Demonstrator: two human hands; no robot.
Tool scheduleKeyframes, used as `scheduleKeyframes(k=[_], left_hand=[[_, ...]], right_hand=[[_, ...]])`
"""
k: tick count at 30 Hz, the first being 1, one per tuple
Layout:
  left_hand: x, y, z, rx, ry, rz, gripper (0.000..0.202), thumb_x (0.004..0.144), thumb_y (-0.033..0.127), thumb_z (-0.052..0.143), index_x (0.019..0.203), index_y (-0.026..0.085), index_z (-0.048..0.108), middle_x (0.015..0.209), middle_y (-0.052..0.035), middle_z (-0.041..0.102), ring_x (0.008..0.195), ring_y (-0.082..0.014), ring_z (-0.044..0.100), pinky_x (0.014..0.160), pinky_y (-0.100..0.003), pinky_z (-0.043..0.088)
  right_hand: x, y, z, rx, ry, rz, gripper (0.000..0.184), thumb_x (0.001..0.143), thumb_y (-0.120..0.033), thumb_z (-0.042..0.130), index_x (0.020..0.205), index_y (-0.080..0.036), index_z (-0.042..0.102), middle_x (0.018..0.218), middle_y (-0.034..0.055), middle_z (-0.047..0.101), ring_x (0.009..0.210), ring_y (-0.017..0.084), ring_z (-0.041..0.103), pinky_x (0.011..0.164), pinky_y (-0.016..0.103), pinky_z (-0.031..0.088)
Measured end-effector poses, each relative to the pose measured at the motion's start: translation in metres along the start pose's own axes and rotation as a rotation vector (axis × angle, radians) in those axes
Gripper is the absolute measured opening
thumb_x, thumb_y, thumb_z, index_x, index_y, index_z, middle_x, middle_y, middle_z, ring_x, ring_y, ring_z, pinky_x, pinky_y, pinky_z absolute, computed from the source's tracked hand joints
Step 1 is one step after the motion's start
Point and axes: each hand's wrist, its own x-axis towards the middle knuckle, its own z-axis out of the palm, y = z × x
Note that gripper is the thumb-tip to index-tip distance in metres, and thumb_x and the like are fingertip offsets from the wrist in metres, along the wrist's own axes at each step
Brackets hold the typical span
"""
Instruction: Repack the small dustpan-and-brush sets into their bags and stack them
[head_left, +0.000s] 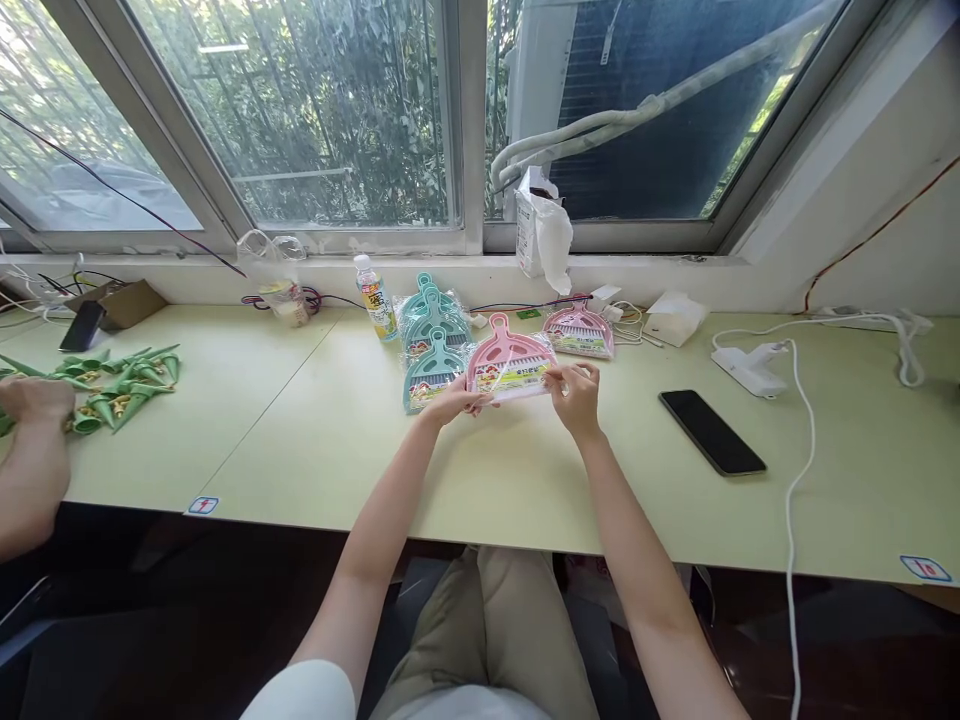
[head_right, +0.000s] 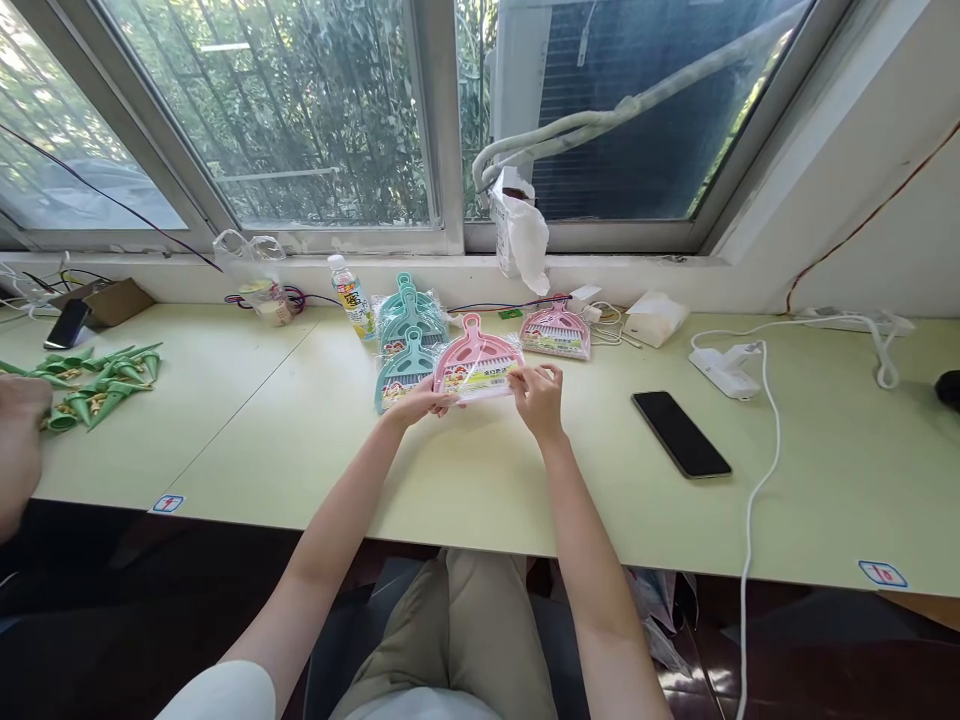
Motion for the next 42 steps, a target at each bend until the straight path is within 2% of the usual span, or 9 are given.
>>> scheduleKeyframes(k=[5, 9, 14, 19, 22, 26, 29, 34, 42], left_hand=[[-0.006, 0.008, 0.001, 0.052, -0.040, 0.032, 0.070, 0.068, 0.039, 0.074, 0.124, 0.012, 0.043, 0.082, -0.0086, 0.069, 0.046, -0.0045, 0.048, 0.045, -0.021, 0.030], [-0.009, 0.008, 0.001, 0.064, -0.036, 0.055, 0.086, 0.070, 0.037, 0.073, 0.139, 0.015, 0.027, 0.086, -0.0103, 0.071, 0.047, -0.0061, 0.050, 0.046, -0.022, 0.031], [-0.006, 0.003, 0.003, 0.074, -0.042, 0.082, 0.086, 0.077, 0.042, 0.067, 0.143, 0.015, 0.021, 0.086, -0.0113, 0.071, 0.054, -0.0106, 0.059, 0.050, -0.022, 0.038], [0.001, 0.003, 0.007, -0.035, 0.015, 0.125, 0.077, 0.086, 0.064, 0.037, 0.146, 0.019, 0.021, 0.116, -0.0187, 0.062, 0.092, -0.0253, 0.066, 0.065, -0.033, 0.055], [0.001, 0.003, 0.011, 0.011, 0.084, 0.224, 0.085, 0.077, 0.060, 0.058, 0.147, 0.025, 0.024, 0.135, -0.0155, 0.049, 0.114, -0.0288, 0.056, 0.078, -0.036, 0.056], [0.003, 0.002, 0.016, 0.104, 0.225, 0.212, 0.093, 0.070, 0.041, 0.071, 0.147, 0.025, 0.022, 0.127, -0.0113, 0.052, 0.111, -0.0264, 0.055, 0.078, -0.035, 0.057], [0.007, 0.000, 0.014, 0.020, 0.334, 0.207, 0.066, 0.078, 0.039, 0.060, 0.138, 0.021, 0.038, 0.108, -0.0070, 0.058, 0.096, -0.0207, 0.058, 0.066, -0.032, 0.060], [0.001, -0.007, 0.011, 0.030, 0.489, 0.177, 0.030, 0.078, 0.039, 0.058, 0.096, 0.015, 0.057, 0.080, -0.0013, 0.055, 0.068, -0.0119, 0.056, 0.052, -0.025, 0.056], [-0.080, -0.020, 0.026, 0.377, 0.609, 0.065, 0.029, 0.083, 0.047, 0.053, 0.086, 0.019, 0.053, 0.065, 0.0011, 0.052, 0.054, -0.0142, 0.059, 0.054, -0.027, 0.048]], right_hand=[[0.001, -0.003, 0.003, -0.005, 0.073, 0.114, 0.018, 0.086, -0.038, 0.057, 0.079, -0.021, 0.062, 0.101, 0.0082, 0.061, 0.101, 0.024, 0.056, 0.096, 0.045, 0.037], [0.002, -0.003, 0.007, 0.300, 0.058, 0.337, 0.026, 0.080, -0.042, 0.062, 0.095, -0.022, 0.061, 0.124, 0.0119, 0.049, 0.111, 0.025, 0.052, 0.088, 0.041, 0.047], [0.001, 0.006, 0.014, 0.790, -0.126, 0.764, 0.071, 0.065, -0.046, 0.072, 0.128, -0.021, 0.050, 0.098, 0.0063, 0.066, 0.081, 0.020, 0.062, 0.069, 0.034, 0.053], [-0.002, 0.017, 0.020, 0.937, -0.068, 0.921, 0.061, 0.053, -0.046, 0.080, 0.104, -0.017, 0.066, 0.084, 0.0037, 0.067, 0.074, 0.018, 0.061, 0.060, 0.030, 0.052], [-0.005, 0.021, 0.024, 0.955, -0.005, 0.981, 0.051, 0.050, -0.044, 0.081, 0.091, -0.017, 0.067, 0.080, 0.0031, 0.065, 0.073, 0.018, 0.060, 0.058, 0.028, 0.051], [-0.005, 0.022, 0.025, 0.965, -0.026, 0.993, 0.053, 0.048, -0.045, 0.082, 0.091, -0.019, 0.066, 0.081, 0.0024, 0.065, 0.073, 0.017, 0.060, 0.059, 0.029, 0.052], [-0.003, 0.015, 0.022, 0.997, -0.102, 0.938, 0.054, 0.051, -0.045, 0.080, 0.096, -0.020, 0.065, 0.077, 0.0004, 0.063, 0.071, 0.016, 0.059, 0.062, 0.029, 0.051], [0.001, 0.003, 0.014, 0.891, -0.232, 0.831, 0.044, 0.058, -0.044, 0.078, 0.092, -0.018, 0.067, 0.076, 0.0009, 0.065, 0.072, 0.016, 0.059, 0.069, 0.031, 0.048], [-0.008, -0.002, 0.021, 0.765, -0.546, 0.575, 0.040, 0.064, -0.043, 0.072, 0.095, -0.019, 0.064, 0.093, 0.0040, 0.064, 0.082, 0.020, 0.060, 0.069, 0.032, 0.049]])
